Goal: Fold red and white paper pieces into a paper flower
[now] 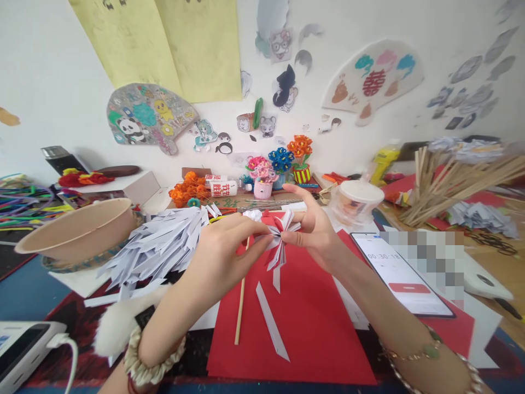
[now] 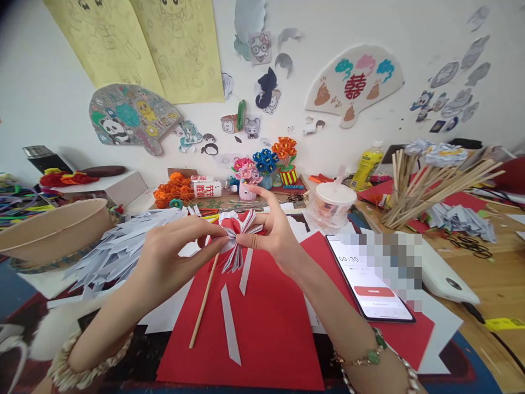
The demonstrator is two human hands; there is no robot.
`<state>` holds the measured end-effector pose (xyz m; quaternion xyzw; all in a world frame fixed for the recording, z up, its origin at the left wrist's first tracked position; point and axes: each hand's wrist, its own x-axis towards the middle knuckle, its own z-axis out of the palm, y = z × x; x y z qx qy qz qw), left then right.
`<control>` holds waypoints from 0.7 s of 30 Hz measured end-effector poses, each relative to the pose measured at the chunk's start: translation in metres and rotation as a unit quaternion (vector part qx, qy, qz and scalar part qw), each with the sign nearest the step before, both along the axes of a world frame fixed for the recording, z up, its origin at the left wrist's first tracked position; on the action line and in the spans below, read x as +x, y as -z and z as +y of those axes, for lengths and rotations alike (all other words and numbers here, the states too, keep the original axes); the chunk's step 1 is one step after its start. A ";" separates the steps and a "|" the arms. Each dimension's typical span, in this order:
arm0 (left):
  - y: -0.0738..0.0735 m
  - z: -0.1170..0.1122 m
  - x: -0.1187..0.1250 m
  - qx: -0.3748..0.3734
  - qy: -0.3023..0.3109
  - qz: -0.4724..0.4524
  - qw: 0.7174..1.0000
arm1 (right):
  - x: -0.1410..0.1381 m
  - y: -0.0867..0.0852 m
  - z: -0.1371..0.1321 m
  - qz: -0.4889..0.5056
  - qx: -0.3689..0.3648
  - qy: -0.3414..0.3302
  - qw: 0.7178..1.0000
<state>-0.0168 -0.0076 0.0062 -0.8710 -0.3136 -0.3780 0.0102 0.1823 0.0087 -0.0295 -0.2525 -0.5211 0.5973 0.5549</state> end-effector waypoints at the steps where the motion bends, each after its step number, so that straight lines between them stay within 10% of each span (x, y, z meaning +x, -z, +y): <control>1: 0.001 0.000 0.000 0.006 -0.001 0.013 1.000 | 0.000 0.000 0.000 0.000 0.009 0.004 1.000; 8: -0.001 -0.002 0.002 0.014 -0.008 0.032 0.999 | -0.001 0.000 0.000 -0.011 0.017 0.012 1.000; 21: 0.002 -0.004 0.015 -0.288 -0.041 -0.237 0.927 | -0.001 0.000 0.001 0.012 -0.002 -0.010 1.000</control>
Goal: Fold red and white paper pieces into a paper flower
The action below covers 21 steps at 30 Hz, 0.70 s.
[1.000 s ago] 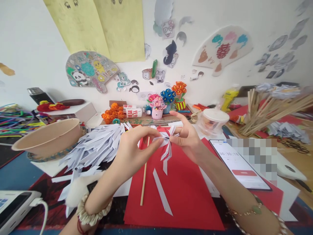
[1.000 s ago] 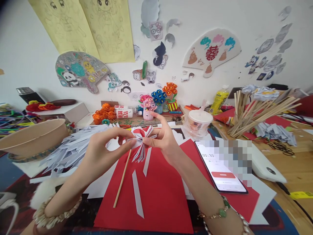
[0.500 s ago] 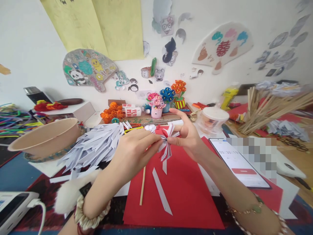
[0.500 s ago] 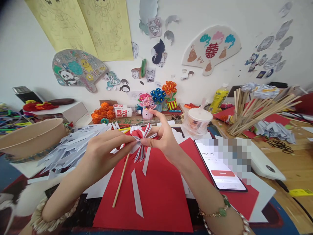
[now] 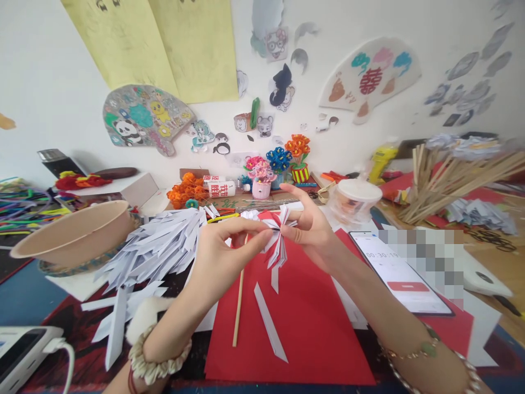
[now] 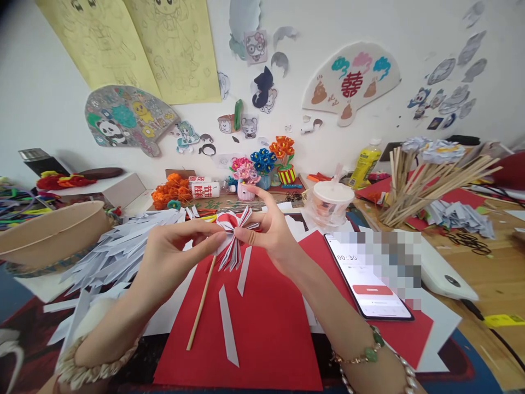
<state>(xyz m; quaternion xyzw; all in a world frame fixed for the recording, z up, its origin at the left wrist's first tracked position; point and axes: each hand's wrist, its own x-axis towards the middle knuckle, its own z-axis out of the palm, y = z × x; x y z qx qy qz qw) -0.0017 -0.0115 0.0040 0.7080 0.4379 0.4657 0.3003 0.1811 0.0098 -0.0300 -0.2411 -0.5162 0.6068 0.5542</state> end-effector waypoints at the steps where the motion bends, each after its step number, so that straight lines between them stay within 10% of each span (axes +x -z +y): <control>1: 0.001 0.000 0.001 -0.017 -0.004 -0.010 1.000 | 0.000 0.000 0.000 -0.002 0.000 -0.002 1.000; 21: 0.008 0.000 0.007 -0.212 0.016 -0.203 0.956 | -0.004 0.002 0.002 0.024 -0.008 0.015 1.000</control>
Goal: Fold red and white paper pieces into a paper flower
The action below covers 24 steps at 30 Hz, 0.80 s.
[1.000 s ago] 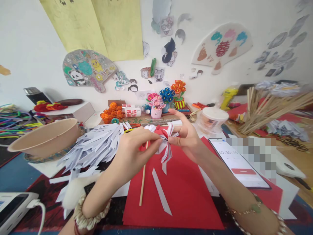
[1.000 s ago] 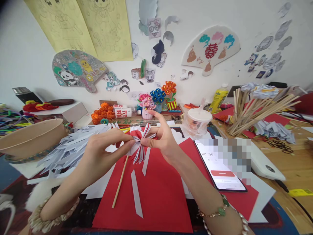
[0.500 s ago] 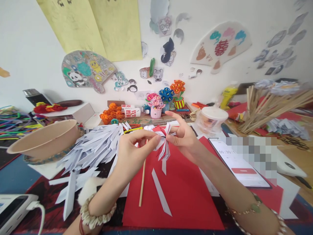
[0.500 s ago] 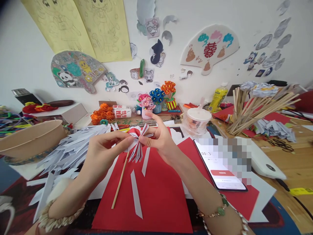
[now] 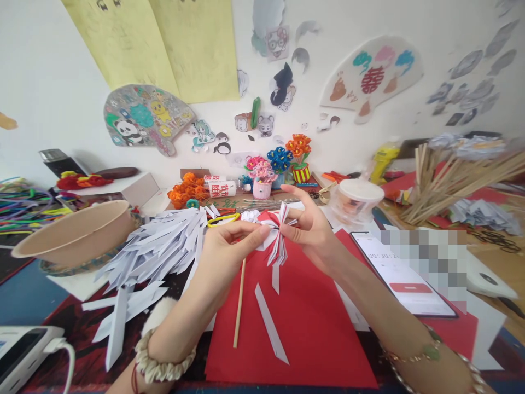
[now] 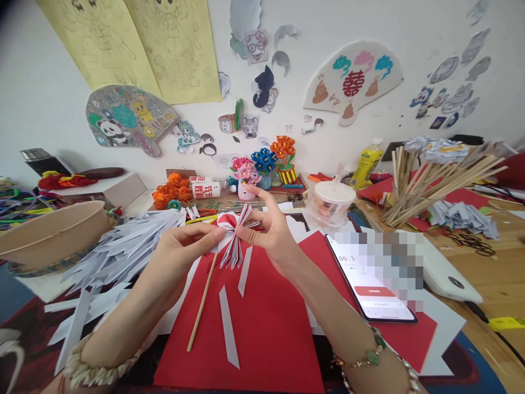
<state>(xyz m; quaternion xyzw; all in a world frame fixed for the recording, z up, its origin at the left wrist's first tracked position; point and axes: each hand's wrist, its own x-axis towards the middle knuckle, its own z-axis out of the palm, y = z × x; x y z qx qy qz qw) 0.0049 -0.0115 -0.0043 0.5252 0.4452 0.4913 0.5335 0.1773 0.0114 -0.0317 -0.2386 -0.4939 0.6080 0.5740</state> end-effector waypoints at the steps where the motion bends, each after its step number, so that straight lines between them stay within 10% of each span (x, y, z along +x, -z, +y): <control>1: 0.000 0.000 0.000 -0.005 0.002 -0.002 1.000 | 0.000 0.000 0.000 -0.004 0.001 0.003 1.000; 24: -0.005 -0.005 -0.005 0.109 -0.004 0.119 0.987 | 0.002 -0.002 -0.002 0.004 -0.047 -0.015 0.999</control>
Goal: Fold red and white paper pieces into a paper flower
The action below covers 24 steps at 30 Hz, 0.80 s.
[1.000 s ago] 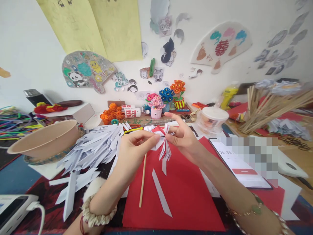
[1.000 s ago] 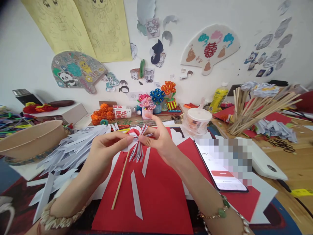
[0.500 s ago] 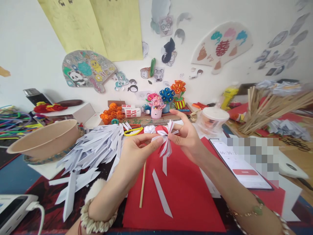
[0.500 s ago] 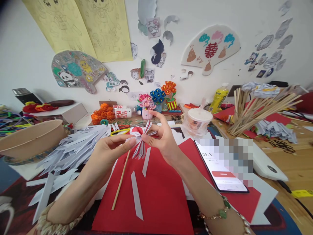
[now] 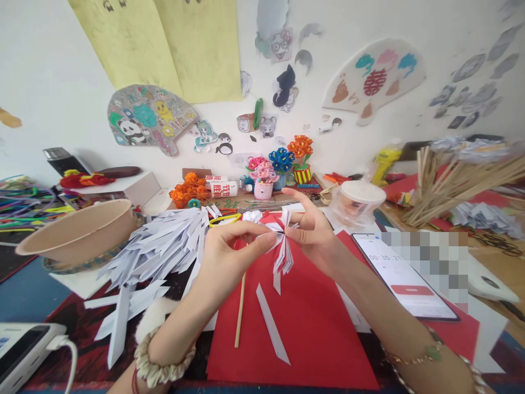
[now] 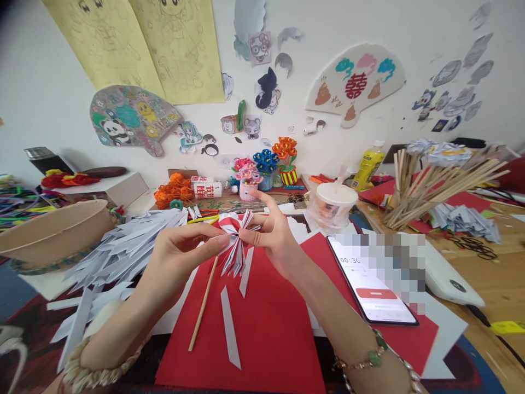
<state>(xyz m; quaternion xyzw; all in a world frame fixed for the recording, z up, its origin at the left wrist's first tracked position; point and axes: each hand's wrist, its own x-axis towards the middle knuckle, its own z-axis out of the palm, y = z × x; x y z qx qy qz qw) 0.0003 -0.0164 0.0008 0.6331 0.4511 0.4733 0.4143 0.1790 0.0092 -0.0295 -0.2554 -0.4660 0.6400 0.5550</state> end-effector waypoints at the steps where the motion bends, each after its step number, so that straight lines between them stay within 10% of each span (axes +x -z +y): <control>1: 0.000 0.000 0.000 0.005 0.001 0.002 1.000 | 0.000 0.000 0.000 0.000 -0.001 -0.001 1.000; 24: 0.006 0.003 0.006 -0.135 0.050 -0.164 0.976 | -0.001 -0.002 -0.005 -0.059 0.072 0.032 0.995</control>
